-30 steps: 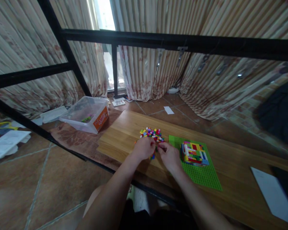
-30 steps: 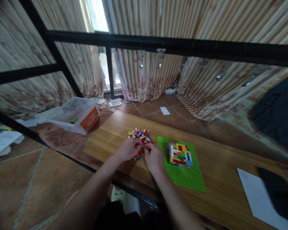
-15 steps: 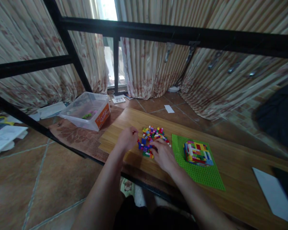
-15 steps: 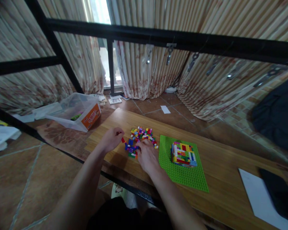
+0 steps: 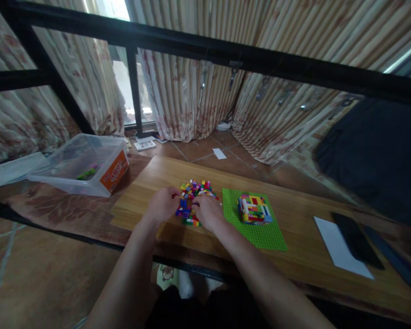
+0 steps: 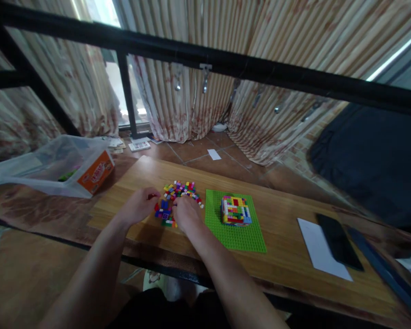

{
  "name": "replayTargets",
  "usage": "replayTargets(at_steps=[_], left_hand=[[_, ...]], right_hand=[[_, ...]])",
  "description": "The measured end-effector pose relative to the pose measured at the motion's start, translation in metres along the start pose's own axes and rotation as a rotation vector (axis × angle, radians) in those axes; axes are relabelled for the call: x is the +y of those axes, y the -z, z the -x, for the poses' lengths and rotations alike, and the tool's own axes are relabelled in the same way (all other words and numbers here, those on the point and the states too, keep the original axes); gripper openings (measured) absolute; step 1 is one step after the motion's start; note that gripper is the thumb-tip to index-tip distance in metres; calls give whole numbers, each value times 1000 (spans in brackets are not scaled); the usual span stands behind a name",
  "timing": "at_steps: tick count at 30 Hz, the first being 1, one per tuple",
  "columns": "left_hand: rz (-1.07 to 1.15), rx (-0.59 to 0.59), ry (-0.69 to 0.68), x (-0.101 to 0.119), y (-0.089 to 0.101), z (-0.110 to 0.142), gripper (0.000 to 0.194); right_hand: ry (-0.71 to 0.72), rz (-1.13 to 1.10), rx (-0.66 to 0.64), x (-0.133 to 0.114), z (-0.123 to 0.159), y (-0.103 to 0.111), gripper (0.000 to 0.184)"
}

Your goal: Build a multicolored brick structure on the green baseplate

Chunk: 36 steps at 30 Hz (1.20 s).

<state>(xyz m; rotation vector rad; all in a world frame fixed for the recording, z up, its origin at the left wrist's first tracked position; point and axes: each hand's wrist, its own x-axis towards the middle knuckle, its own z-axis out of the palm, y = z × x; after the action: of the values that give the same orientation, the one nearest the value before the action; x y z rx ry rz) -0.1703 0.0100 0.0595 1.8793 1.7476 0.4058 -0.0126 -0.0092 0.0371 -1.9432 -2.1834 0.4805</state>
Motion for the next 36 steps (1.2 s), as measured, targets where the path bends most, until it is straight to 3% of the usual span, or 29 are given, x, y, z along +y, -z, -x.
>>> replayTargets(at_steps=[5,11,16,21,30,36], left_hand=[[2,-39,-67,4,-6,-3,24],[-42,-94,-97,20,-21,-5,25],[-112,-135,-164,38,-32,-4,25],[-185,-127,-176,50,-43,-6,26],[-225,-131,-169,55,-49,-6,28],[-208,-153,-145,56,-49,-6,28]], right_hand=[[36,-177,181,9,20,7,21],[101,-463,331,48,84,15,20],[-197,-519,517,102,125,27,24],[-404,-515,731,137,131,32,30],[-409,-534,942,120,110,3,22],[-465,-404,1047,110,102,-6,18]])
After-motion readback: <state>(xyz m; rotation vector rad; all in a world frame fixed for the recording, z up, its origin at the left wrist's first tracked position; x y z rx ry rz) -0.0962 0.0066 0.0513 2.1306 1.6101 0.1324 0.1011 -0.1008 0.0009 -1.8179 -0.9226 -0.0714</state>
